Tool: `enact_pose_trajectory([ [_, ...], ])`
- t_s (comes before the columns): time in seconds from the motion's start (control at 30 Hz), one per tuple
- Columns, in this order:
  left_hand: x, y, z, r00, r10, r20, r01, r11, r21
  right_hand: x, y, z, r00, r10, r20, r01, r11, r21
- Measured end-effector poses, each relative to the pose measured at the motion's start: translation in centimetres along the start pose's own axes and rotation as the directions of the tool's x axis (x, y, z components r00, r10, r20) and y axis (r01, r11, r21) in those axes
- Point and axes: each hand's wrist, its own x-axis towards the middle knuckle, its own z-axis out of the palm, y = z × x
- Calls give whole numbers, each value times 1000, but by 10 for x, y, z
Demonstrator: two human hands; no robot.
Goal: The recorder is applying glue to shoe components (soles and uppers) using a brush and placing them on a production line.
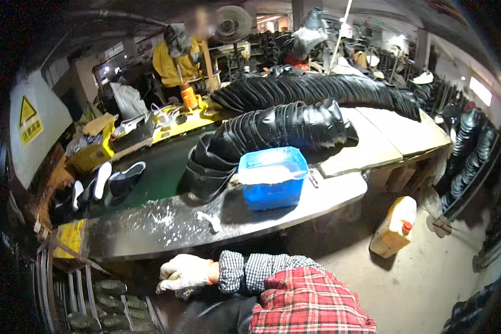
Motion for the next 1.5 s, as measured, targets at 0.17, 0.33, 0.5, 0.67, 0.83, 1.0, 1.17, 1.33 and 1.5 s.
enact_pose_trajectory([
  [0.17,28,-16,24,991,-26,130,8,991,136,-30,12,-18,992,59,-110,-54,997,48],
  [0.33,77,-15,59,974,35,223,-109,937,331,-61,20,-43,972,119,-202,-113,993,40],
  [0.5,119,-10,89,947,85,310,-228,856,463,-82,27,-64,939,114,-325,-134,990,-41],
  [0.67,142,-8,89,941,86,328,-255,819,514,-86,20,-81,903,171,-394,-210,976,-57],
  [0.83,150,-3,66,950,94,296,-244,816,524,-63,20,-86,917,145,-372,-209,968,-137],
  [1.0,154,-9,43,963,86,254,-213,823,527,-45,32,-81,918,202,-341,-261,956,-135],
  [1.17,157,-13,20,970,112,214,-207,842,498,-27,26,-82,923,264,-281,-297,951,-82],
  [1.33,153,-12,8,978,121,169,-190,849,493,-42,-11,-146,842,35,-538,-260,900,-349],
  [1.5,150,-18,0,983,152,105,-183,885,428,-94,-46,-217,202,-317,-927,-313,876,-368],
])
